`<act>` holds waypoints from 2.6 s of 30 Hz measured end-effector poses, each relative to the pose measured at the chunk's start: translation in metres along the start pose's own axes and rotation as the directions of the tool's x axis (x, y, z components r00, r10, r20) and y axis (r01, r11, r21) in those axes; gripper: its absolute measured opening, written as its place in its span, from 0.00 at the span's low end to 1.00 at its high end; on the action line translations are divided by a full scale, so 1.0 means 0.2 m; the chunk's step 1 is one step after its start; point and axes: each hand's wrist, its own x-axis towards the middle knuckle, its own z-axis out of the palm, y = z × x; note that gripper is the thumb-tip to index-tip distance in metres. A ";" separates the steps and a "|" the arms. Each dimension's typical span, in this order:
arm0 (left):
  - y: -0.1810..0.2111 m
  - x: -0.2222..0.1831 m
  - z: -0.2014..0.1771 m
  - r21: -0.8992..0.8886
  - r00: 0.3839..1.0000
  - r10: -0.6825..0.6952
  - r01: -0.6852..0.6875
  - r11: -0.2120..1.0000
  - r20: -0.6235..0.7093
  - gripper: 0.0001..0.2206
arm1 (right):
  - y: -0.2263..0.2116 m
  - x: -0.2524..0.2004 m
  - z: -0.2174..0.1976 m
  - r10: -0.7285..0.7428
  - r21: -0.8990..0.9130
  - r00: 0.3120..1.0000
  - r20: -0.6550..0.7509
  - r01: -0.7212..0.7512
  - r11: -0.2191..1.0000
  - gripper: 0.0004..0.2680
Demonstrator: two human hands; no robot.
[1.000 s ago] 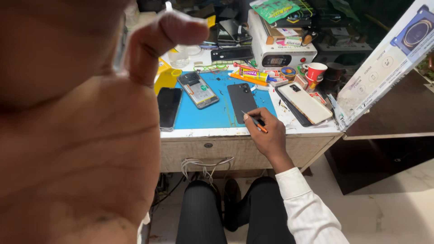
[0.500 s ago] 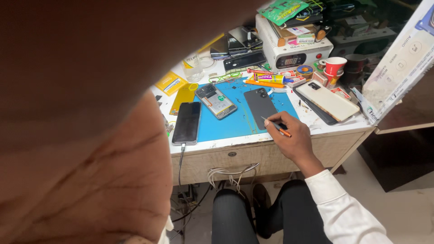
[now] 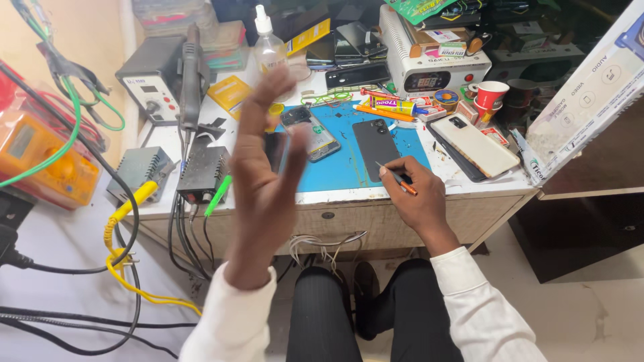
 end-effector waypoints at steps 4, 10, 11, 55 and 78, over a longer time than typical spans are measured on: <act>-0.36 -0.25 0.23 0.425 0.987 -0.107 0.045 0.904 0.122 0.16 | 0.00 0.00 0.00 -0.006 -0.002 1.000 0.000 0.006 1.000 0.07; -0.42 -0.57 0.45 0.622 0.948 -0.134 -0.079 0.779 0.288 0.26 | 0.00 0.01 0.00 -0.003 -0.024 1.000 -0.012 0.003 1.000 0.07; -0.42 -0.58 0.47 0.618 0.948 -0.132 -0.080 0.782 0.290 0.26 | 0.00 0.02 0.00 0.025 -0.023 1.000 0.002 -0.025 0.999 0.07; -0.47 -0.61 0.51 0.585 0.939 -0.174 -0.035 0.810 0.297 0.27 | 0.11 0.06 -0.04 0.127 0.052 0.984 0.128 -0.135 0.990 0.06; -0.45 -0.58 0.52 0.566 0.939 -0.172 -0.029 0.824 0.297 0.27 | 0.08 0.06 -0.02 0.059 0.053 0.990 0.127 -0.067 0.996 0.05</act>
